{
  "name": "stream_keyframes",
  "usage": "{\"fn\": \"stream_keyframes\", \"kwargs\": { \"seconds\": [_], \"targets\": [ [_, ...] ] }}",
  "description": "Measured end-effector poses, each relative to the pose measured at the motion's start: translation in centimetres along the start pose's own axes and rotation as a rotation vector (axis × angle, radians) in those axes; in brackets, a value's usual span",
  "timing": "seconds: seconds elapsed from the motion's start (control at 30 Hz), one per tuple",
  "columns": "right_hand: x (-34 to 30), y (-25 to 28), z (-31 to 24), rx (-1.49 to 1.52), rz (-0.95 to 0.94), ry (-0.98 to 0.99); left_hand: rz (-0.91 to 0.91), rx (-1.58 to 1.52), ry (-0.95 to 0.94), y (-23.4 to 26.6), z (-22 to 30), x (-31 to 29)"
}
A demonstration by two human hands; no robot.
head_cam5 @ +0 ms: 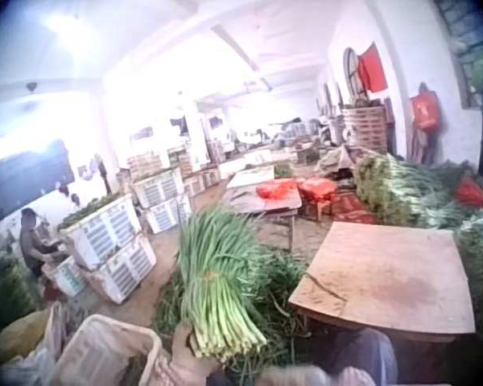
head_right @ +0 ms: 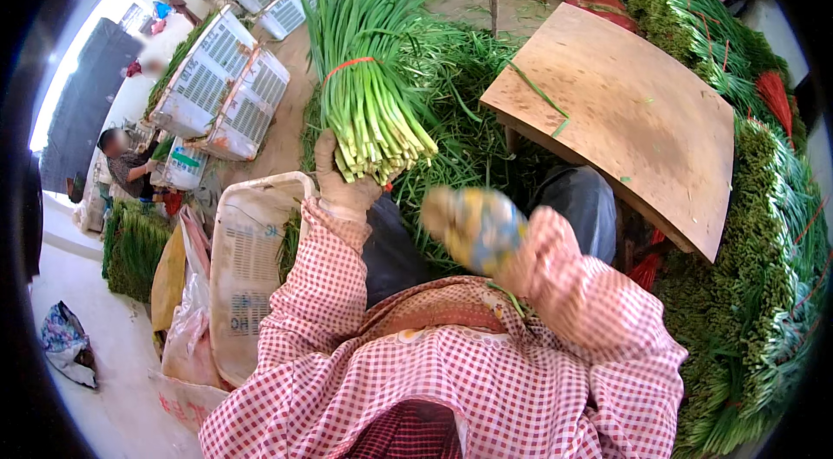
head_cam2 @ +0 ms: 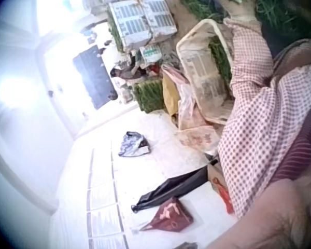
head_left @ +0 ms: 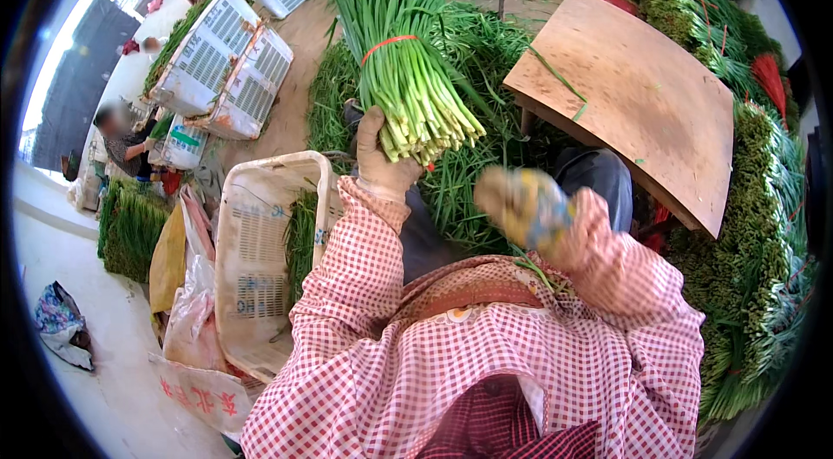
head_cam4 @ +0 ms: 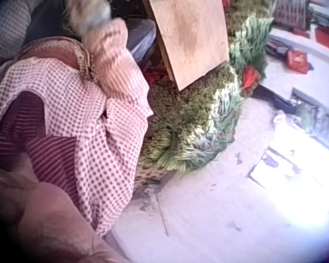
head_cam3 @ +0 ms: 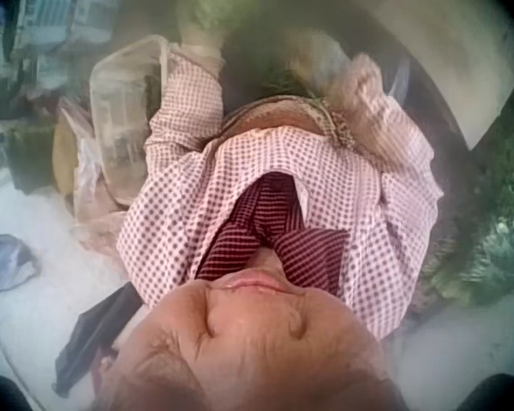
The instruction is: The person gathers green vegetables from a pile on the floor, organizes them into a uniform bunch, ties the bundle with a red string, and places the completed bundle into a white plastic crate.
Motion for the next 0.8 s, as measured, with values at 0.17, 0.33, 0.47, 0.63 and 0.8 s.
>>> {"fn": "stream_keyframes", "kwargs": {
  "seconds": [0.17,0.33,0.47,0.63,0.8],
  "targets": [
    [-8.4,0.0,2.1,-0.888,-0.641,-0.203,-0.027,0.052,0.047,0.8,0.2,1.3],
    [-0.1,5.5,-3.4,-0.402,-0.073,-0.229,-0.082,0.163,0.041,0.7,-1.1,-0.3],
    [4.2,4.7,-3.9,-0.428,0.134,-0.032,-0.130,0.206,0.050,-1.4,-2.7,-1.0],
    [4.4,3.4,-4.0,-0.342,0.228,0.100,-0.100,0.128,0.078,-2.2,-3.5,-1.7],
    [0.4,2.4,-3.8,-0.463,0.222,0.162,-0.097,0.024,0.133,-2.0,-3.6,-1.9]
  ]
}}
Point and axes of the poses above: each hand's wrist, its own x-axis towards the middle knuckle, its own y-axis out of the back of the hand, z = x × y, the point moved 8 cm from there along x, towards the middle knuckle, and after that the axes turned 11 degrees about -y, right-handed, at the moved point
